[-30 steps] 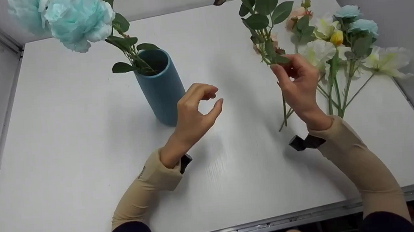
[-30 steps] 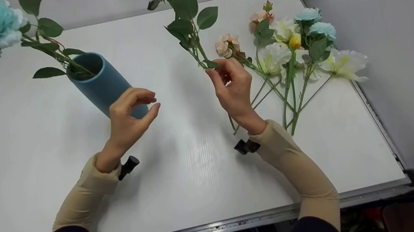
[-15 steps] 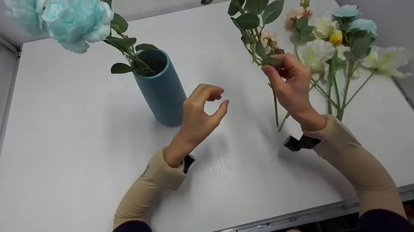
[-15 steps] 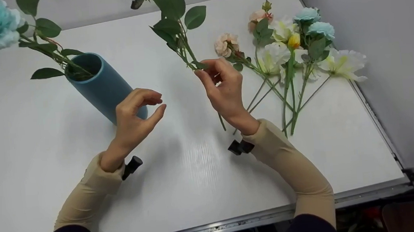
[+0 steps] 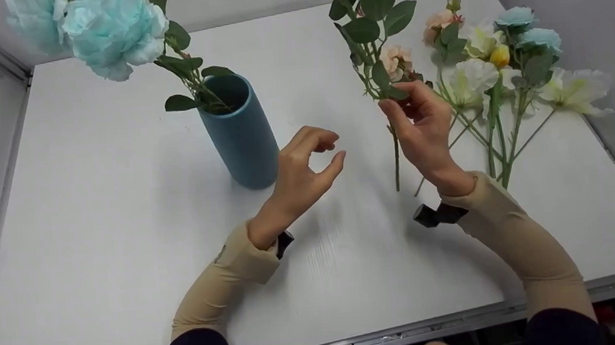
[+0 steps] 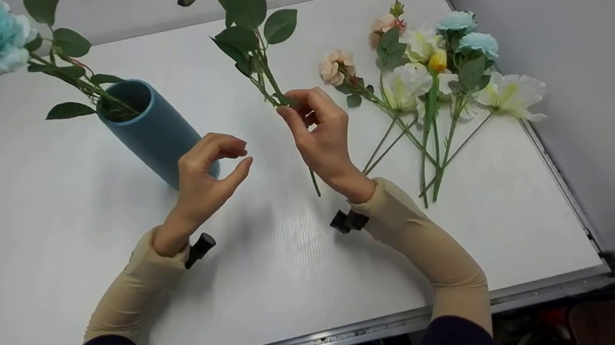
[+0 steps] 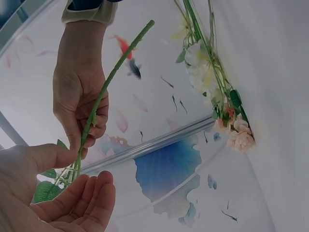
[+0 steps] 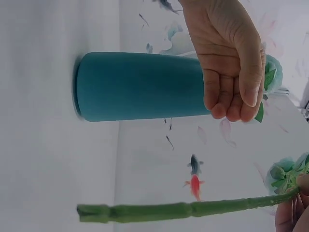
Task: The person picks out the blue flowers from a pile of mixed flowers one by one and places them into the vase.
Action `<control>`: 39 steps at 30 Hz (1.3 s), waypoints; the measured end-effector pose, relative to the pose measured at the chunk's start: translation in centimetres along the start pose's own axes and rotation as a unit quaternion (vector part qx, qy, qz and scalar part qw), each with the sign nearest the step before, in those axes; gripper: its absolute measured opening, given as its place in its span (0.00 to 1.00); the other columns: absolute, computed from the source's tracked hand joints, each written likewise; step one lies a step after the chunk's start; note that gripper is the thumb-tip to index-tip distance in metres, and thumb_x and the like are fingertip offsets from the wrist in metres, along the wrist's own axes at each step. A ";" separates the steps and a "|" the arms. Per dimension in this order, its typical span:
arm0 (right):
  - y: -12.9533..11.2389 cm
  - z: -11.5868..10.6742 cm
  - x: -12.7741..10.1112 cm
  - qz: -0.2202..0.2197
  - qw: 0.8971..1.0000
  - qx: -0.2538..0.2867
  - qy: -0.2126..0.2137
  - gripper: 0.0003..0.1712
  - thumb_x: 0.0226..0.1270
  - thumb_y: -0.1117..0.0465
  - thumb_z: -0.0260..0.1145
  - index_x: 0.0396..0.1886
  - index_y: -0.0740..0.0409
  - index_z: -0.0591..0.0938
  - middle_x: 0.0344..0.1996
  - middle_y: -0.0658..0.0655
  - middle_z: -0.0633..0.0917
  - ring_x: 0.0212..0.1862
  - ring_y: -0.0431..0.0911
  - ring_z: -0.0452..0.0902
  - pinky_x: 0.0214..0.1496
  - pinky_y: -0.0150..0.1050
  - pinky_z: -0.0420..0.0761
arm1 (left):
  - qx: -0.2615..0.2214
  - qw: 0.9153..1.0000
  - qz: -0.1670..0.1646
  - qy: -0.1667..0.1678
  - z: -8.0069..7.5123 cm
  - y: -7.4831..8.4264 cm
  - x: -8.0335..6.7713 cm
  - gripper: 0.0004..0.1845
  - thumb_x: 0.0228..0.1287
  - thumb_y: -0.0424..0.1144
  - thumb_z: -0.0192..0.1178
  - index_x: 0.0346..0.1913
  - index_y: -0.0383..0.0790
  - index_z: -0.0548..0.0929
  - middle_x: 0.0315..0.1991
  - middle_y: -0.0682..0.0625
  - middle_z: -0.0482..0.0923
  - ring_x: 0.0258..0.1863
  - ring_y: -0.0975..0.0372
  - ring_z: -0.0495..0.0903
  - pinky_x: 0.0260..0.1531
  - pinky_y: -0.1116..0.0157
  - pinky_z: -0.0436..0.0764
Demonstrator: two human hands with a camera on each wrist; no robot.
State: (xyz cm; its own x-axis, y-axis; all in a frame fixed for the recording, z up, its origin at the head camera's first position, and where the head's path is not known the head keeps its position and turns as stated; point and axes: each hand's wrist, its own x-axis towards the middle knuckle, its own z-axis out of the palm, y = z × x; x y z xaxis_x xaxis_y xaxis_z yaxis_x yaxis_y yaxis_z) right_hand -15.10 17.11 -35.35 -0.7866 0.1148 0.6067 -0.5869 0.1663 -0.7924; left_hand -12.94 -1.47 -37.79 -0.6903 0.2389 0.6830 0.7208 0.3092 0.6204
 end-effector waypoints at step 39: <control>-0.7 2.8 -1.0 -0.043 0.997 0.056 -0.018 0.07 0.61 0.73 0.62 0.37 0.76 0.78 0.28 0.51 0.79 0.25 0.40 0.72 0.28 0.29 0.73 | -0.032 0.999 -0.005 -0.039 1.6 0.3 -0.2 0.08 0.55 0.28 0.64 0.38 0.31 0.79 0.35 0.42 0.77 0.34 0.57 0.78 0.39 0.69 0.78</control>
State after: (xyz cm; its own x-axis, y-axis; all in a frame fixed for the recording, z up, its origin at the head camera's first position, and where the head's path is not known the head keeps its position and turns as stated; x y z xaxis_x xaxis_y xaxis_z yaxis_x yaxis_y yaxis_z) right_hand -14.48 14.17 -35.58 -0.7382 0.0694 0.6710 -0.6681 0.0631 -0.7414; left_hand -12.71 0.04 -38.31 -0.6978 0.3079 0.6468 0.7153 0.2529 0.6514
